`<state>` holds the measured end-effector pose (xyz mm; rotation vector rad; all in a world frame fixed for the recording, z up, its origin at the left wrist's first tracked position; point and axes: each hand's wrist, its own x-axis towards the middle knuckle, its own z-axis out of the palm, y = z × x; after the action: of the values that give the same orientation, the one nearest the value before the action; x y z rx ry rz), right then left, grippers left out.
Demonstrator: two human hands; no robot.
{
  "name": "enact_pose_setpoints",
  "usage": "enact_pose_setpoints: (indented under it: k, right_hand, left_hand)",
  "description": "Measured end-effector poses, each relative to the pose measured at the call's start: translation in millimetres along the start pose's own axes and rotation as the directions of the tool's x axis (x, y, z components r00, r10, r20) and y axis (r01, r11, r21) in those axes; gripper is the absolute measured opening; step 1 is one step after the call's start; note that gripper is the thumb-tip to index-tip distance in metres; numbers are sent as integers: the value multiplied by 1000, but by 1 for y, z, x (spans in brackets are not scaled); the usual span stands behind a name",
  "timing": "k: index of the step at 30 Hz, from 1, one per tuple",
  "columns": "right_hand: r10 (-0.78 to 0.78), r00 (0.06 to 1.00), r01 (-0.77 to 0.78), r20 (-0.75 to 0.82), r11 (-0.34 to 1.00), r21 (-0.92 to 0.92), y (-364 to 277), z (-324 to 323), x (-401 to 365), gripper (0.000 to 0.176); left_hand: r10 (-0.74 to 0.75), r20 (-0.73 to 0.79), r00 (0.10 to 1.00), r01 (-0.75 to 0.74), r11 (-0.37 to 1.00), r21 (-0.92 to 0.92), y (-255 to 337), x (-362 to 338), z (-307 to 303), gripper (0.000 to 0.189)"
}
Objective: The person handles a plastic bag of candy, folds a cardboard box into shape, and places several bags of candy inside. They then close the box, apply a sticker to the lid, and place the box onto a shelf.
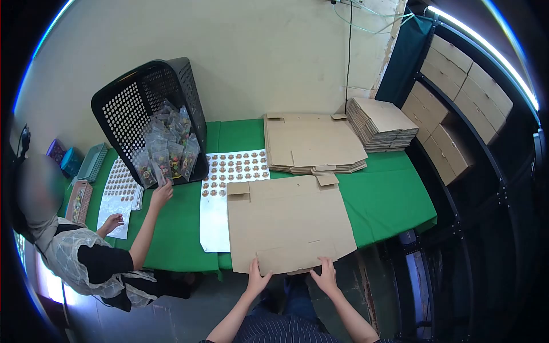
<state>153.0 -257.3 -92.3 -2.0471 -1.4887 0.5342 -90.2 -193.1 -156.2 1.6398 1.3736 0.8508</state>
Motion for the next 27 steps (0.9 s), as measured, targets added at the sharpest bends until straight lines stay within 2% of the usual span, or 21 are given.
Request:
enact_pose_setpoints:
  k: [3,4,5,7,8,9,10,11,12,13,15,16,19,22,25,26,27]
  right_hand:
    - [71,982,-33,-174,977,212,30,9,20,53]
    - [284,945,-140,-164,802,581,47,20,26,51]
    - [422,897,-186,-130,628,756,51,15,32,48]
    - [632,772,-254,-66,402,880,75,4,41,45]
    - [698,715,-307,-28,351,885,79,-5,42,44]
    - [758,653,-356,10,295,886,86,-13,43,43]
    - [756,646,-456,100,277,846,104,-15,45,41]
    - [715,669,-468,202,195,862,117,-16,44,35]
    - [675,707,-438,212,183,880,125,-16,44,31]
    - [632,743,-409,220,169,897,133,-15,45,26]
    - [595,744,-470,303,144,871,132,-19,45,21]
    - [577,741,-501,345,132,855,131,-21,44,19]
    - [616,690,-544,381,93,834,138,-16,44,11]
    - [437,763,-523,477,-17,852,134,-33,49,9]
    - [397,765,-480,506,-172,860,92,-61,59,7]
    - [377,771,-514,513,-109,851,72,-75,66,7]
    - [320,799,-493,509,-137,859,47,-92,71,11]
  left_hand:
    - [-302,19,953,287,881,-376,-1,18,12,78]
    - [-424,-3,906,384,822,-420,19,22,6,73]
    - [-401,83,912,387,780,-492,25,23,-1,68]
    - [-327,246,912,408,671,-619,30,25,-16,59]
    - [-299,312,902,428,718,-548,41,22,-25,40]
    - [-244,348,905,394,789,-471,36,17,-27,37]
    - [-190,386,903,347,851,-393,29,8,-28,34]
    - [-139,427,893,291,903,-315,25,3,-29,32]
    - [14,391,920,73,976,-206,41,-3,-36,34]
    - [77,423,903,-28,992,-121,38,-6,-35,36]
    - [181,499,848,-231,972,40,40,-16,-37,40]
    - [96,510,855,-145,988,57,41,-22,-36,40]
    - [105,471,876,-157,985,71,42,-29,-34,39]
    - [71,457,887,-94,995,27,38,-29,-35,39]
    - [28,497,867,-73,995,70,39,-25,-39,37]
    - [16,501,866,-64,995,78,39,-23,-40,37]
    - [5,504,863,-55,995,83,40,-21,-40,37]
